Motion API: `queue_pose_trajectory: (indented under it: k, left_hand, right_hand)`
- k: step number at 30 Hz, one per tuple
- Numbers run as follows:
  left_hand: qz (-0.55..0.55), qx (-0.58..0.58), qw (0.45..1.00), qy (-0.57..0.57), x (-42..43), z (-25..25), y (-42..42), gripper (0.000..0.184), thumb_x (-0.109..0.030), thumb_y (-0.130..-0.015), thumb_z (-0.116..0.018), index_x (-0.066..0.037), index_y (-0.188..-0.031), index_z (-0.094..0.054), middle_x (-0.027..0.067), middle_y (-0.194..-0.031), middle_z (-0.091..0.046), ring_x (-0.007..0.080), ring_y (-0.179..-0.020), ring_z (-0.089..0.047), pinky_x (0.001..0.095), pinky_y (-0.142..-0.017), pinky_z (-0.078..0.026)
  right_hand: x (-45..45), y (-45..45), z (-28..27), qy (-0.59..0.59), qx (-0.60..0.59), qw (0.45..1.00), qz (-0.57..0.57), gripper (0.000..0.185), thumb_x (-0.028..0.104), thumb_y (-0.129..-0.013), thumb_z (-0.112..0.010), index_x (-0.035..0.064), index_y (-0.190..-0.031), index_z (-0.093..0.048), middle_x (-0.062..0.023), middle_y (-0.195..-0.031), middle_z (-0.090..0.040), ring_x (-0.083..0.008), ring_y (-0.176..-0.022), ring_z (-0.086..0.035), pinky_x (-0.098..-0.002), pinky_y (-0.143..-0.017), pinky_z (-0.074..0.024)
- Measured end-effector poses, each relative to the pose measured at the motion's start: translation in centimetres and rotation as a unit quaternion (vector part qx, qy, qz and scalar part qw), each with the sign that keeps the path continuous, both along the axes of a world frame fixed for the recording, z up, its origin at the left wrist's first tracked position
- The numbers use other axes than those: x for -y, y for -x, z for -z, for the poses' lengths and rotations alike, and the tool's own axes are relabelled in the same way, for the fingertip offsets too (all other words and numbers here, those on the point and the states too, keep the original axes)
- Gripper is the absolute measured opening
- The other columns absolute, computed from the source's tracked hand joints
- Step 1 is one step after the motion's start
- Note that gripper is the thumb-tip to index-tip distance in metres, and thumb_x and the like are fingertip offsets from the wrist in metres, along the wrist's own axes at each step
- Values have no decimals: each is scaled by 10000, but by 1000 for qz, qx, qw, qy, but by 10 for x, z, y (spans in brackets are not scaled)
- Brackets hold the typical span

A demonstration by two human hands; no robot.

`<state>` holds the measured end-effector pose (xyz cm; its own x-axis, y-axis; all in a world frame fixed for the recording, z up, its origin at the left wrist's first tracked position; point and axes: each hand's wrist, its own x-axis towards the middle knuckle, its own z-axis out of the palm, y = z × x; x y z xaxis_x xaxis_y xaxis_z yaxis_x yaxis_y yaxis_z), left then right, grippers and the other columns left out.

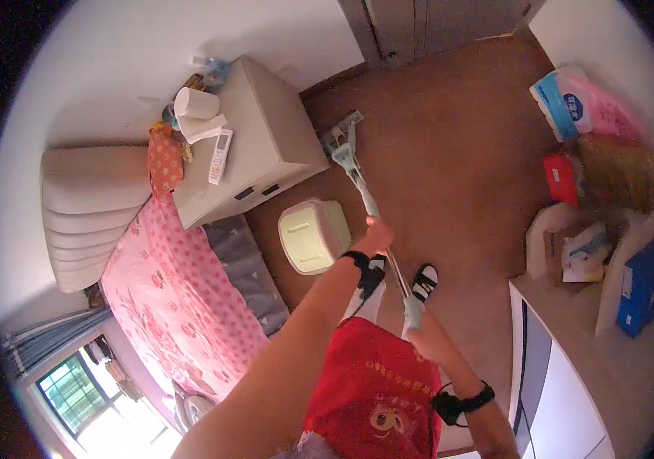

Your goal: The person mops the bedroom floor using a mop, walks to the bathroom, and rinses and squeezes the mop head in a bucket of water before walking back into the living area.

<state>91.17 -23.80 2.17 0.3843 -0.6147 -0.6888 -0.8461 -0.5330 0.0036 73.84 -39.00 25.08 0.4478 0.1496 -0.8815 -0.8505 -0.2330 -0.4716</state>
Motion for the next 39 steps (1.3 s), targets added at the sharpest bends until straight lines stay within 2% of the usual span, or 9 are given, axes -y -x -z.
queue_pose_trajectory:
  k: [4,7,15,16,18,21,29,34,39]
  left_hand:
    - [-35,-102,994,-35,50,3,64,228,-324,-649,-648,-129,-761,-682,27,-734,-629,254,-696,-593,531,-529,-378]
    - [-83,-99,992,-13,90,-39,103,237,-243,-663,-625,-184,-874,-715,-17,-778,-636,254,-722,-591,538,-542,-338]
    - [43,-50,992,111,116,-100,164,334,-157,-804,-554,23,-1086,-548,143,-783,-625,342,-736,-622,615,-529,-383]
    - [-249,-130,944,174,114,-112,155,375,-165,-815,-545,31,-1122,-460,179,-790,-617,373,-738,-616,593,-541,-402]
    - [-735,-241,587,238,106,-134,124,490,-182,-835,-527,48,-1193,-285,250,-803,-600,436,-743,-603,549,-565,-441]
    - [-724,-182,613,258,84,-104,65,529,-232,-844,-516,19,-1153,-167,305,-824,-574,492,-743,-568,482,-621,-476]
    - [-725,-190,568,340,20,-40,-146,298,-222,-788,-565,-6,-986,-512,162,-891,-610,333,-797,-627,443,-624,-480]
    - [-87,-13,981,175,3,67,-157,213,-246,-689,-637,-68,-804,-654,90,-944,-618,255,-801,-624,525,-621,-435]
    - [30,-56,998,25,54,-49,-129,151,-212,-712,-599,-89,-765,-668,135,-928,-617,270,-823,-628,513,-672,-453]
  right_hand:
    - [37,78,-4,65,94,990,-85,403,191,-794,-557,-29,-1110,-440,-206,-858,-564,-313,-732,-587,-405,-599,-466]
    - [55,109,-39,115,183,973,-85,384,105,-779,-543,-5,-1130,-432,-99,-681,-522,-171,-489,-553,-309,-382,-418]
    - [85,80,-164,114,-141,983,-6,495,152,-760,-603,-124,-1121,-405,-132,-686,-545,-201,-411,-528,-338,-379,-427]
    - [82,79,-160,113,-84,990,-15,497,159,-761,-605,-114,-1129,-412,-133,-693,-550,-201,-410,-525,-333,-380,-428]
    - [71,75,-141,106,-12,994,-25,505,184,-768,-606,-80,-1157,-423,-152,-765,-560,-229,-504,-529,-343,-460,-435]
    - [50,52,-96,88,-50,994,-26,537,260,-797,-595,14,-1246,-431,-233,-1083,-577,-369,-987,-574,-420,-848,-461]
    - [-22,-135,32,-145,-27,978,148,247,151,-807,-562,12,-1000,-495,-80,-653,-537,-140,-484,-506,-308,-403,-386]
    - [-18,-133,3,-456,-177,740,462,213,90,-816,-544,17,-1008,-485,3,-648,-433,-65,-478,-408,-230,-423,-352]
    - [9,-107,-29,-472,-191,693,510,156,76,-826,-565,40,-969,-514,16,-694,-412,-33,-569,-392,-185,-493,-330]
